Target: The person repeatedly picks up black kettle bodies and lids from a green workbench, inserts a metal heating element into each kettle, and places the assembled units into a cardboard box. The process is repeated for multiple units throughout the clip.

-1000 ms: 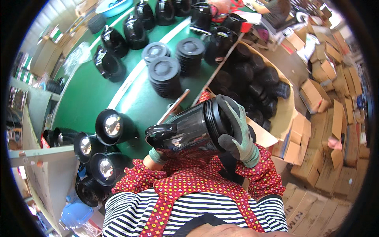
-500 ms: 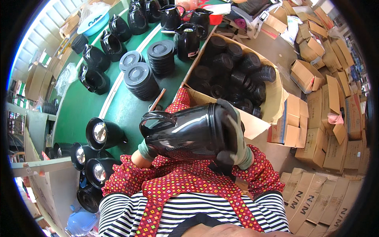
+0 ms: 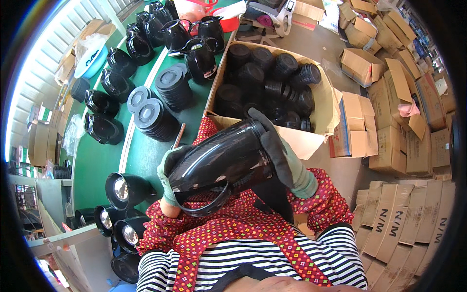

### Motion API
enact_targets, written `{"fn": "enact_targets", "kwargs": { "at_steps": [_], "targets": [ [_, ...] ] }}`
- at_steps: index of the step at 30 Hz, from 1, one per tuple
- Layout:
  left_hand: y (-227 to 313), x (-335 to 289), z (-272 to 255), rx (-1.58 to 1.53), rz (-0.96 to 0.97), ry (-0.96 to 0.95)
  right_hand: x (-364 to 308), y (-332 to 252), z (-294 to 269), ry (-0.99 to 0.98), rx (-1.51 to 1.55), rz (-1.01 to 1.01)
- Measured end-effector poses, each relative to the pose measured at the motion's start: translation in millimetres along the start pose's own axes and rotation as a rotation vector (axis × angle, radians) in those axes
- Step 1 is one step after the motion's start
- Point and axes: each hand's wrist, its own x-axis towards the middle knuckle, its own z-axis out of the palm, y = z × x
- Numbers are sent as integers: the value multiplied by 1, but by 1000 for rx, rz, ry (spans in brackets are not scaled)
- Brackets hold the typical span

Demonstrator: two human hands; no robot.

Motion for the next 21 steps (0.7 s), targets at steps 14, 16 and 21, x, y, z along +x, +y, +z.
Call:
{"fn": "enact_targets", "kwargs": {
  "at_steps": [14,16,21],
  "targets": [
    [-46,-7,-18,-313,-435,-233,0,4,7,-80,-278,-453],
    [33,8,2,-108,19,-105,1,34,-2,40,132,-37],
    [89,26,-4,573,409,-229,-1,25,-5,-27,740,517]
  ]
}}
